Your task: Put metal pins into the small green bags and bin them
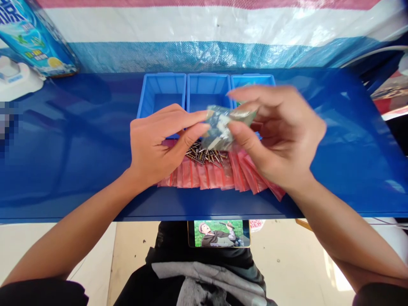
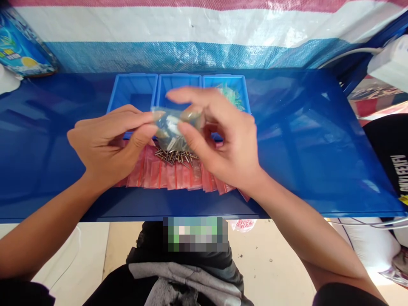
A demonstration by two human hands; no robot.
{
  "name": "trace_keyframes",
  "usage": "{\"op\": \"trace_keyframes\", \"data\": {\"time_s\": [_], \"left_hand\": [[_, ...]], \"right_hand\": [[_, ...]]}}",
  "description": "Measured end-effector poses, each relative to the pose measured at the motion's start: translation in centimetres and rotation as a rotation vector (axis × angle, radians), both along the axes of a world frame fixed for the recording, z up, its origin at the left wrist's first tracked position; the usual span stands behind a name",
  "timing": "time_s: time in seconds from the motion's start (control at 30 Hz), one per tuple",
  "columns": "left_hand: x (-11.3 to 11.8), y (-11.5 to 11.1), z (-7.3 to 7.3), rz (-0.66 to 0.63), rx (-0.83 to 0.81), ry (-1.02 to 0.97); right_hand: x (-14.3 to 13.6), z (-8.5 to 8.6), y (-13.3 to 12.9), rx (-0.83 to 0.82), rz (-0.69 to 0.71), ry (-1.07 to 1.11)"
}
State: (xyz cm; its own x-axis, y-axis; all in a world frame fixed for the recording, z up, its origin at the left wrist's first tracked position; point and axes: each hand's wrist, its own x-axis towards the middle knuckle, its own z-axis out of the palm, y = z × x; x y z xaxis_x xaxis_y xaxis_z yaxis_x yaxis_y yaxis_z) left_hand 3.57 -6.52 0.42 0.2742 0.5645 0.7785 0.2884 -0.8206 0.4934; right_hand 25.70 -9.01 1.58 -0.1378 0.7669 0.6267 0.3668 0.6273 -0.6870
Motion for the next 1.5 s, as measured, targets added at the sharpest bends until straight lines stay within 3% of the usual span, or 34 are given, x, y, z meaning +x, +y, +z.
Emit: {"op": "trace_keyframes", "data": {"time_s": [0.2, 0.37, 0.5, 0.6, 0.77, 1.0, 1.1, 1.23, 1.3, 1.37, 1.43, 1.5], "left_hand": [[-0.6, 0.9, -0.2, 0.142, -0.05, -0.04], [-2.2, 3.3, -1.9, 0.173, 0.031, 0.133], [-2.4, 3.6, -2.0, 0.211, 0.013, 0.193], [-2.1, 2.8, -1.2, 0.241, -0.014, 0.214], [-2.0, 2.5, -0.6, 0.246, -0.026, 0.24], [-3.9, 4.1, -0.6, 0.019, -0.066, 0.484], [-4.4, 4.2, -0.3, -0.096, -0.117, 0.574], [-4.4, 4.1, -0.2, -0.104, -0.097, 0.585], [-4.3, 4.1, -0.4, -0.109, -0.032, 0.571], [-4.2, 4.0, -0.6, -0.106, 0.026, 0.572], [-4.1, 3.9, -0.7, -0.079, 0.073, 0.597], [-4.0, 3.8, -0.8, -0.039, 0.123, 0.627]], "right_hand": [[5.9, 0.8, 3.9, 0.049, -0.279, -0.154], [8.7, -0.2, 5.8, -0.031, -0.189, -0.519], [7.8, -0.7, 5.4, 0.053, -0.235, -0.72], [7.3, -0.3, 4.7, -0.009, -0.157, -0.708], [7.1, 0.6, 4.1, 0.086, -0.231, -0.62], [8.4, -0.7, 5.1, 0.07, 0.051, -0.709], [8.3, -0.3, 4.8, 0.074, 0.012, -0.701], [6.1, 0.6, 3.4, 0.193, -0.121, -0.708], [4.3, 0.7, 2.4, 0.391, -0.05, -0.623], [2.3, 0.6, 1.4, 0.529, 0.125, -0.57], [0.8, 0.2, 0.6, 0.458, 0.25, -0.759], [0.0, -0.3, 0.1, 0.381, 0.288, -0.917]]}}
